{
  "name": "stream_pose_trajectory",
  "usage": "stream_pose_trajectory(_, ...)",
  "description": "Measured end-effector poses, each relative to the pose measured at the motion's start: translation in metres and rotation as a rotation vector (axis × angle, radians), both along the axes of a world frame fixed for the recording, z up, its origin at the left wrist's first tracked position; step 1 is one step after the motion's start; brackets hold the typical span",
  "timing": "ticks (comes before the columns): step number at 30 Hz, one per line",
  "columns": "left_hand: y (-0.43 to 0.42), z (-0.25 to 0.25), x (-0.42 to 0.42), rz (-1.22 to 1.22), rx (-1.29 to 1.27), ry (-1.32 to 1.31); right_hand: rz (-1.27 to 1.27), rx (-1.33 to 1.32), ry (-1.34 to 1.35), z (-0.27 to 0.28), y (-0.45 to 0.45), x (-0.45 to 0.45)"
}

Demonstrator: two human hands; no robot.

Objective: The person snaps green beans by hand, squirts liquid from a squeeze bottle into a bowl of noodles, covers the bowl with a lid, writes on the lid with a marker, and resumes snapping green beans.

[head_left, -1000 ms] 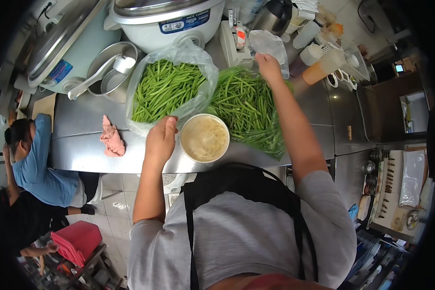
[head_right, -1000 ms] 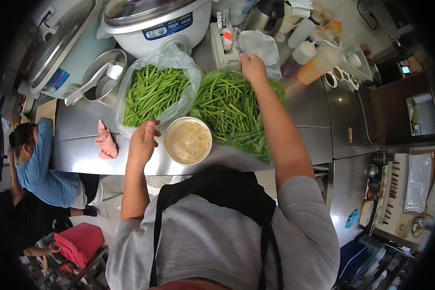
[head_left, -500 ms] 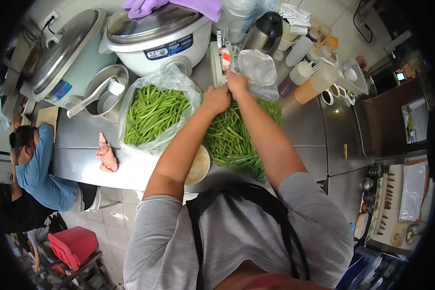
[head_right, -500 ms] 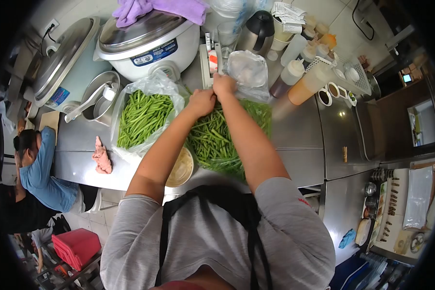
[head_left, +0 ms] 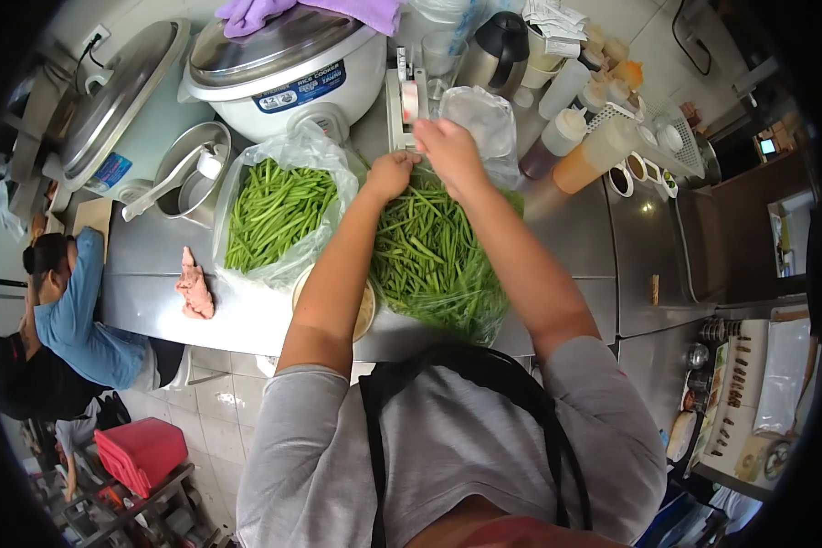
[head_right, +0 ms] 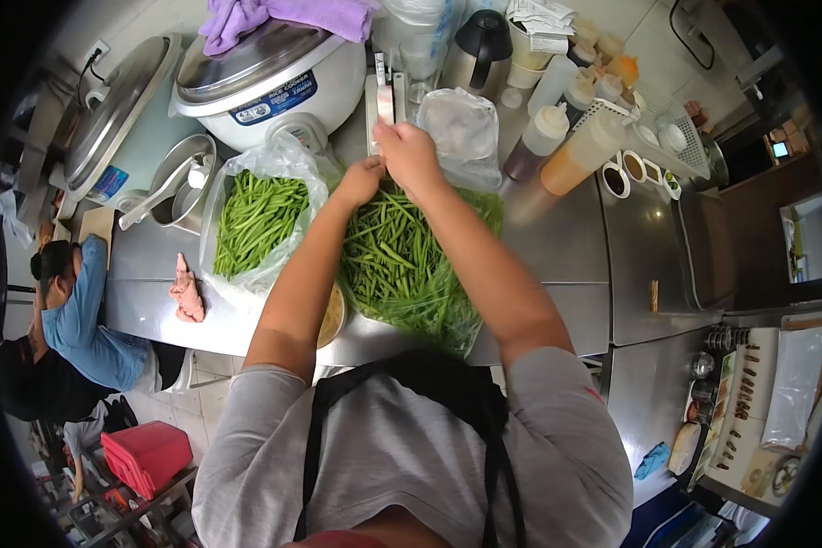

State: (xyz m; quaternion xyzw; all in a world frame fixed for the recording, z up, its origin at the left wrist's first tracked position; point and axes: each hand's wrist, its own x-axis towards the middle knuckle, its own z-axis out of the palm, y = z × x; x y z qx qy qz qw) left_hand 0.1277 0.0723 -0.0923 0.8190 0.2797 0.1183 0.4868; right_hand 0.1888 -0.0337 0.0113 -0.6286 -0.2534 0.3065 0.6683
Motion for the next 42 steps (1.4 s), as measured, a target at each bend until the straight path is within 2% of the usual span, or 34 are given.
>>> stream_pose_trajectory(2, 0.016, -0.014, 0.007, -0.052, -0.379, -0.163, 0.007, -0.132, -0.182, 0.016, -0.048, -0.026)
stream_pose_trajectory(3, 0.008, 0.007, 0.008, 0.105, -0.538, -0.033, 0.015, -0.099, -0.216, 0.009, -0.071, -0.043)
stream_pose_trajectory(6, 0.008, 0.021, 0.010, 0.173, -0.719, -0.125, 0.103, -0.126, -0.281, -0.003, -0.126, -0.091)
stream_pose_trajectory(9, -0.005, 0.034, 0.010, 0.197, -0.552, -0.059, 0.087, -0.065, -0.428, -0.016, -0.144, -0.107)
stream_pose_trajectory(12, -0.010, 0.021, 0.014, 0.250, -0.468, -0.097, 0.090, -0.085, -0.393, -0.016, -0.144, -0.102)
stream_pose_trajectory(15, 0.004, -0.009, 0.028, 0.311, -0.157, 0.128, 0.117, -0.144, -0.378, -0.019, -0.144, -0.097)
stream_pose_trajectory(18, -0.024, 0.045, 0.018, 0.377, 0.184, 0.331, 0.091, -0.157, -0.390, -0.020, -0.141, -0.096)
stream_pose_trajectory(21, -0.019, 0.055, 0.022, 0.277, 0.494, 0.439, 0.036, -0.188, -0.375, -0.027, -0.139, -0.096)
stream_pose_trajectory(24, -0.012, 0.049, 0.023, 0.224, 0.629, 0.523, 0.021, -0.154, -0.361, -0.036, -0.139, -0.096)
stream_pose_trajectory(27, -0.006, 0.045, 0.013, 0.239, 0.669, 0.437, 0.091, -0.149, -0.344, -0.034, -0.146, -0.098)
stream_pose_trajectory(28, -0.002, 0.050, 0.006, 0.229, 0.611, 0.347, 0.134, -0.171, -0.343, -0.031, -0.149, -0.101)
stream_pose_trajectory(30, 0.010, 0.080, -0.017, 0.210, 0.487, 0.175, 0.231, -0.047, -0.279, -0.034, -0.151, -0.109)
stream_pose_trajectory(32, 0.023, 0.117, -0.060, 0.288, 0.334, -0.157, 0.333, 0.040, -0.171, -0.034, -0.149, -0.121)
stream_pose_trajectory(34, 0.026, 0.148, -0.114, 0.316, 0.000, -0.397, 0.440, 0.087, -0.028, -0.030, -0.140, -0.138)
stream_pose_trajectory(38, 0.023, 0.155, -0.214, 0.492, -0.284, -0.494, 0.658, 0.090, -0.120, -0.043, -0.119, -0.158)
stream_pose_trajectory(42, 0.012, 0.116, -0.286, 0.699, -0.408, -0.481, 0.679, 0.042, -0.261, -0.065, -0.108, -0.173)
